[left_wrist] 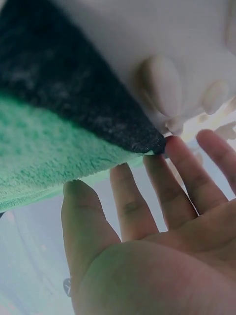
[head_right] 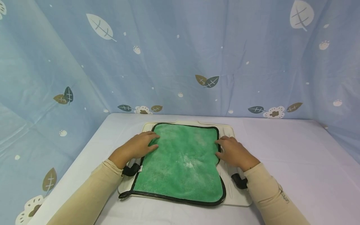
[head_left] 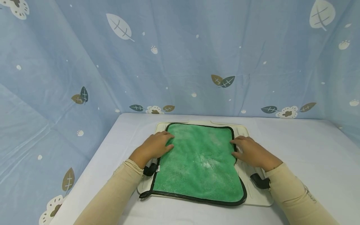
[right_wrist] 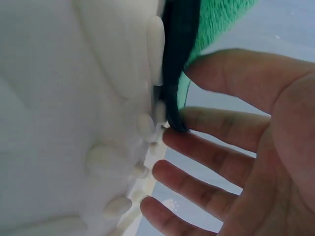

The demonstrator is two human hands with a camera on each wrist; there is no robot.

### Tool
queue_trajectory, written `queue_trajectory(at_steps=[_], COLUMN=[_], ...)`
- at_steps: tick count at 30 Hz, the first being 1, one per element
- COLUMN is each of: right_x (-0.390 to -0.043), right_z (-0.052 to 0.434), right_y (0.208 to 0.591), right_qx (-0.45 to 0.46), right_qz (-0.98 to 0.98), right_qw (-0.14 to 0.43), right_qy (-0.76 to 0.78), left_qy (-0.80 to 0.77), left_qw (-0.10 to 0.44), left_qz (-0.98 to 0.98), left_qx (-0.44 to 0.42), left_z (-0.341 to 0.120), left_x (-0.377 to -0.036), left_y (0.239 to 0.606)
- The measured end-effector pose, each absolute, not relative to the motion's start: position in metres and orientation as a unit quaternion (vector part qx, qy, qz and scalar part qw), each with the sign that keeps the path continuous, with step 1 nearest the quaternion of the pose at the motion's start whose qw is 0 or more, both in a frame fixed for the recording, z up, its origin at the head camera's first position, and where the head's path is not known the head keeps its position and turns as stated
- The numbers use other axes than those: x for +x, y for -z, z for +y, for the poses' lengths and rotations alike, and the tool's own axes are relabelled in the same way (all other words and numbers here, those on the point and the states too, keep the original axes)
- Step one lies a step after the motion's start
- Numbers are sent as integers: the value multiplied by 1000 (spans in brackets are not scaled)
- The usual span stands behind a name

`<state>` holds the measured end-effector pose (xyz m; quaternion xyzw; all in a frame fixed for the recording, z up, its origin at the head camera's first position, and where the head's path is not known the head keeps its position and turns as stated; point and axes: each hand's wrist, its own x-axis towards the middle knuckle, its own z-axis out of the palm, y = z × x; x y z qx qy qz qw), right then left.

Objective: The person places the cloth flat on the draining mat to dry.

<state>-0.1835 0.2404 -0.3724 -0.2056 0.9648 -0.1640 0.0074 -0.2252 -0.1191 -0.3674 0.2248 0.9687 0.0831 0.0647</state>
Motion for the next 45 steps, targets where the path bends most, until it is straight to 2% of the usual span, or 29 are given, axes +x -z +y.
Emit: queue_trajectory(at_steps=[13, 27, 39, 45], right_x=[-179, -178, -177, -173], right_z=[236, 239, 239, 235], right_y=[368, 383, 384, 379], right_qx=[-173, -161, -164, -159], right_qz=[974, 981, 980, 983], right_qw=[-23, 28, 28, -27], right_qy=[145, 100, 112, 92], left_qy=[-80, -78, -40, -54], left_qw=[90, 116, 101, 53], left_qz=[970, 969, 975, 977], left_qx=[211, 205, 192, 197], left_z=[-119, -120, -118, -117], left_x=[-225, -220, -221, -222], left_y=[365, 370, 369, 371])
